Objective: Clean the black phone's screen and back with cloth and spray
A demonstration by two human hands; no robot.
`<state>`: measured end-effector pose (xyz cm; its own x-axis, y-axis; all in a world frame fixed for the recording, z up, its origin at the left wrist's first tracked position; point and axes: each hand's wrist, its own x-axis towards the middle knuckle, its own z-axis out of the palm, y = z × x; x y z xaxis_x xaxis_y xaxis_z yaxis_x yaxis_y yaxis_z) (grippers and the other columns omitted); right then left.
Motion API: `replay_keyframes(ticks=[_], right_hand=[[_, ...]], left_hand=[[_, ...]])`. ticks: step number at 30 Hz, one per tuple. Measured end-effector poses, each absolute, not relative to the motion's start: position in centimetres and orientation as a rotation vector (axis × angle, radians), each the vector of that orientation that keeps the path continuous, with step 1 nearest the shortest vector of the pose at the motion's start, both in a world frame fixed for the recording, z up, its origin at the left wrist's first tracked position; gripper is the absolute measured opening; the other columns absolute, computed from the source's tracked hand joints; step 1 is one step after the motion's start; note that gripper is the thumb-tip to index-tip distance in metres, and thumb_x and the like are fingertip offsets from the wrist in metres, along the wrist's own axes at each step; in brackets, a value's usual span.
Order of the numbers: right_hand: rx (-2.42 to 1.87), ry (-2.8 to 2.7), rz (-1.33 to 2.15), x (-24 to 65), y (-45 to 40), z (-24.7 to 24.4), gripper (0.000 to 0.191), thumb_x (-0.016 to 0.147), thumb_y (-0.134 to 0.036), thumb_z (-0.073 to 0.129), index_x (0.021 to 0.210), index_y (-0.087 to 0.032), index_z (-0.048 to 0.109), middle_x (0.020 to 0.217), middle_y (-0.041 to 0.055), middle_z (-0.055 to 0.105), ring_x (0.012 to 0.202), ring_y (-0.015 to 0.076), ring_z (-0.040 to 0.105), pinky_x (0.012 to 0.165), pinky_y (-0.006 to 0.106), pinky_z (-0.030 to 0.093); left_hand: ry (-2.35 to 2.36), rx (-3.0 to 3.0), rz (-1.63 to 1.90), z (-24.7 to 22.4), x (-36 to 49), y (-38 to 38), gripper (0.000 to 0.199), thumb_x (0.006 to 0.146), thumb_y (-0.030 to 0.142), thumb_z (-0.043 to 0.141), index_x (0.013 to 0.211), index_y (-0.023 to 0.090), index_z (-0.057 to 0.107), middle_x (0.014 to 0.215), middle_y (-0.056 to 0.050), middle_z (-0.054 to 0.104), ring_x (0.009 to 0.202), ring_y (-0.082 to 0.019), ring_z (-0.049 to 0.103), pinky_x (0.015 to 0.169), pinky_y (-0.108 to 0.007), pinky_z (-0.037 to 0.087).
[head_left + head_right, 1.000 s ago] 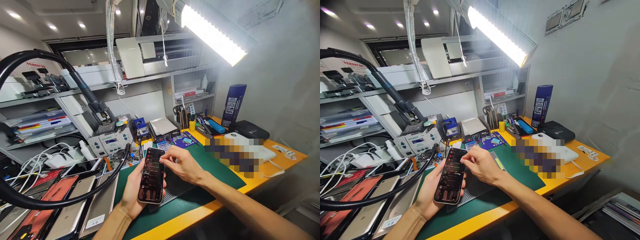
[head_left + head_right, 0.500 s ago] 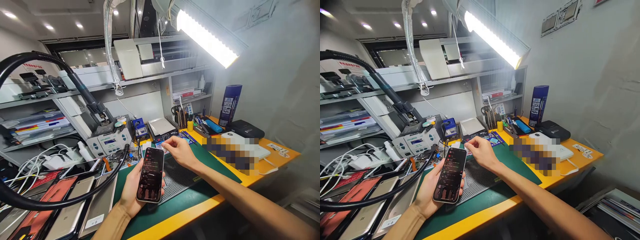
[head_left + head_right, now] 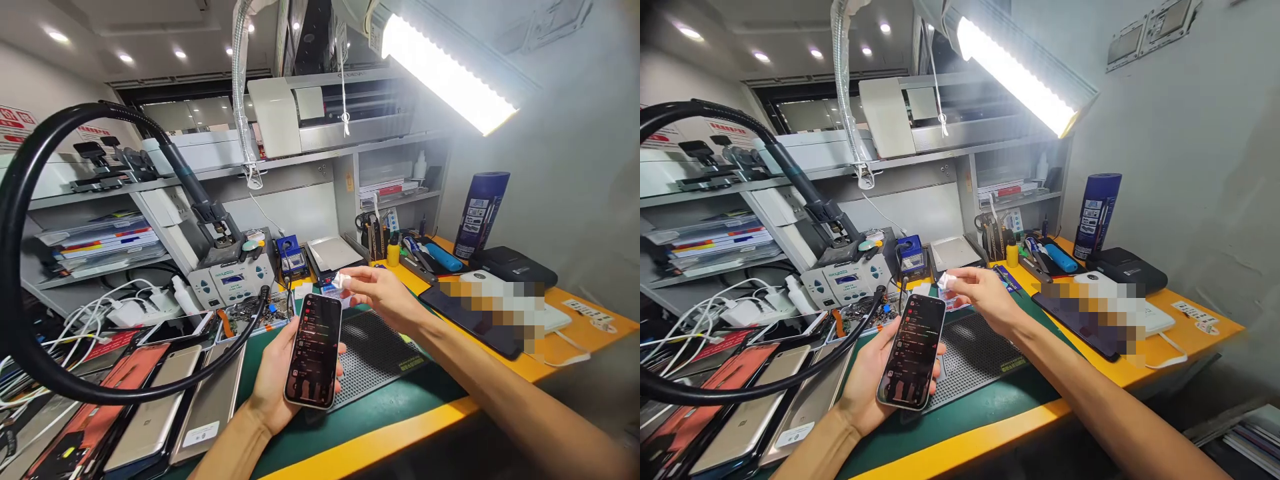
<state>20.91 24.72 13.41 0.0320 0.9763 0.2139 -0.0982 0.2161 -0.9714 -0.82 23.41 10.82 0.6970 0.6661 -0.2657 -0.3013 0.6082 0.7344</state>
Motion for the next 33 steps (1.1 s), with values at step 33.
replay_keyframes(ticks=[33], right_hand=[[-1.102, -1.666, 0.727, 17.7, 27.9, 13.3, 0.033, 0.078, -0.049, 0.077, 0.079, -0.017, 0.066, 0.075, -0.0005, 0.067, 0.067, 0.0145, 0.059, 0.063, 0.027, 0.044]], left_hand=[[0.521, 0.713, 0.559, 10.2, -0.7, 23.2, 0.061, 0.096, 0.06, 0.037, 0.106, 0.008, 0.066, 0.096, -0.017, 0.072, 0.072, -0.025, 0.071, 0.063, -0.037, 0.057]])
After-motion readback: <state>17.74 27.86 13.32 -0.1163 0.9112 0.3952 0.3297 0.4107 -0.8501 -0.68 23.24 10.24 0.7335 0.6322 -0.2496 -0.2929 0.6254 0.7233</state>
